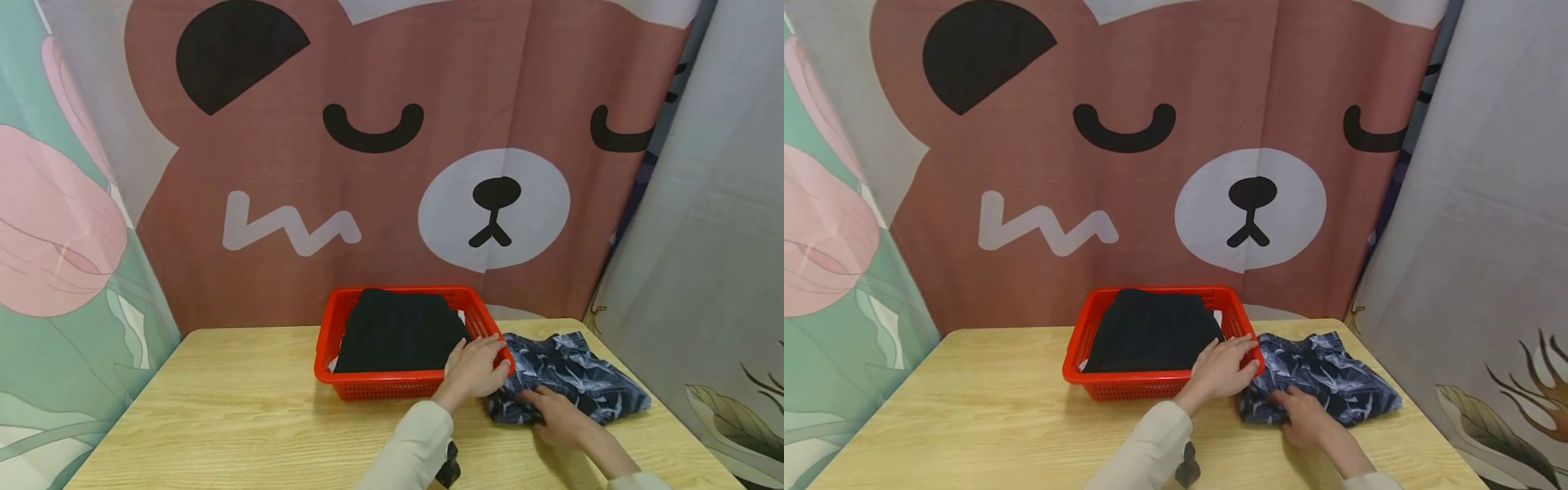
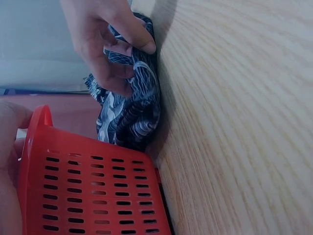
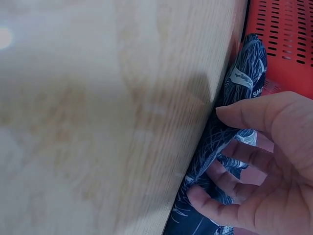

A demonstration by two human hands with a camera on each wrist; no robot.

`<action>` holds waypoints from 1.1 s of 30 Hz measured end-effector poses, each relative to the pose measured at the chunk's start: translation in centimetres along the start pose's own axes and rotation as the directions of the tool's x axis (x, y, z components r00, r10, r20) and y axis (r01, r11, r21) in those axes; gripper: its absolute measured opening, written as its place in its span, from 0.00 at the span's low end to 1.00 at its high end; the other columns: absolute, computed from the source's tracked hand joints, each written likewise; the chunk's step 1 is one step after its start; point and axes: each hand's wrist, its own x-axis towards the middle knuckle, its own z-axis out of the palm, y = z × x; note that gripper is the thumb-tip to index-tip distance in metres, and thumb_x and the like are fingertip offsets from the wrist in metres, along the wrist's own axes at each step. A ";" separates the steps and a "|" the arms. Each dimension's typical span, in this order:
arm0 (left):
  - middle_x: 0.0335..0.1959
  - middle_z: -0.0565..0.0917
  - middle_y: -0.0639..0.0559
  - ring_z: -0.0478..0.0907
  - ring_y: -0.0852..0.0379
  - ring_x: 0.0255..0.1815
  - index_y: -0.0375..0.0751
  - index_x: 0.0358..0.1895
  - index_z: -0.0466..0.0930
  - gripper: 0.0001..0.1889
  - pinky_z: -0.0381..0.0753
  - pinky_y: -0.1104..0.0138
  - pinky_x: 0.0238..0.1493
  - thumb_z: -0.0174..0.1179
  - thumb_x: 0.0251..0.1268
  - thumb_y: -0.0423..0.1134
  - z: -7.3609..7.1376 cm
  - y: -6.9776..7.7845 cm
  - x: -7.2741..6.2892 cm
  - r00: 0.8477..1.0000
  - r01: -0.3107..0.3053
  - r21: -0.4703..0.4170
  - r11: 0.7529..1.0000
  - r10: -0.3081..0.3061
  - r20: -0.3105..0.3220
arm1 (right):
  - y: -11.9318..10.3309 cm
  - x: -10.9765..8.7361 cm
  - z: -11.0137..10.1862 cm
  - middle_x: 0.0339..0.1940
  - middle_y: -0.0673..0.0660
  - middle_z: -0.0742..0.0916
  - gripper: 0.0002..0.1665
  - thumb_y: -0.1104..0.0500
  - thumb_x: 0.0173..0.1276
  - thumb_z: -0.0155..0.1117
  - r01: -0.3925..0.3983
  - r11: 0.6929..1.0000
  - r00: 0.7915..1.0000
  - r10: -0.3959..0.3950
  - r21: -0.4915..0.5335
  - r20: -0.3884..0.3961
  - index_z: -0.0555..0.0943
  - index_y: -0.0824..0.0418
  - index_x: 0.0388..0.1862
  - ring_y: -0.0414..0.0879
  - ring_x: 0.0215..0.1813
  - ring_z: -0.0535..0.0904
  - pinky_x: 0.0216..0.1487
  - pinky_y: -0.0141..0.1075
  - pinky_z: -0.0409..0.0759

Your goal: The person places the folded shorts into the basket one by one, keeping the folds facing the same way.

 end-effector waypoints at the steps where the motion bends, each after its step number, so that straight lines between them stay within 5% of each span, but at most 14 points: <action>1: 0.70 0.66 0.65 0.62 0.63 0.69 0.59 0.69 0.70 0.23 0.55 0.58 0.70 0.42 0.75 0.54 0.0 0.0 0.0 1.000 0.000 -0.004 1.000 0.000 0.003 | -0.1 -0.1 0.0 0.39 0.56 0.80 0.23 0.71 0.49 0.70 0.011 1.000 1.000 -0.011 -0.003 0.002 0.79 0.65 0.48 0.57 0.40 0.78 0.40 0.54 0.78; 25: 0.71 0.64 0.62 0.60 0.64 0.70 0.56 0.70 0.68 0.24 0.55 0.58 0.70 0.42 0.76 0.54 0.2 0.0 -0.1 0.999 -0.026 -0.014 1.000 0.027 0.029 | -1.2 -2.6 0.8 0.35 0.49 0.77 0.22 0.70 0.51 0.70 0.032 0.999 0.999 -0.032 0.011 0.017 0.80 0.64 0.47 0.43 0.34 0.76 0.33 0.41 0.77; 33: 0.71 0.64 0.62 0.60 0.65 0.70 0.57 0.70 0.68 0.24 0.54 0.58 0.70 0.41 0.76 0.54 0.1 0.1 0.0 0.999 -0.027 0.001 1.000 0.027 0.026 | -2.3 -2.6 0.5 0.44 0.60 0.80 0.20 0.69 0.57 0.68 -0.188 0.974 0.975 0.169 0.124 0.147 0.80 0.63 0.50 0.57 0.44 0.77 0.44 0.58 0.76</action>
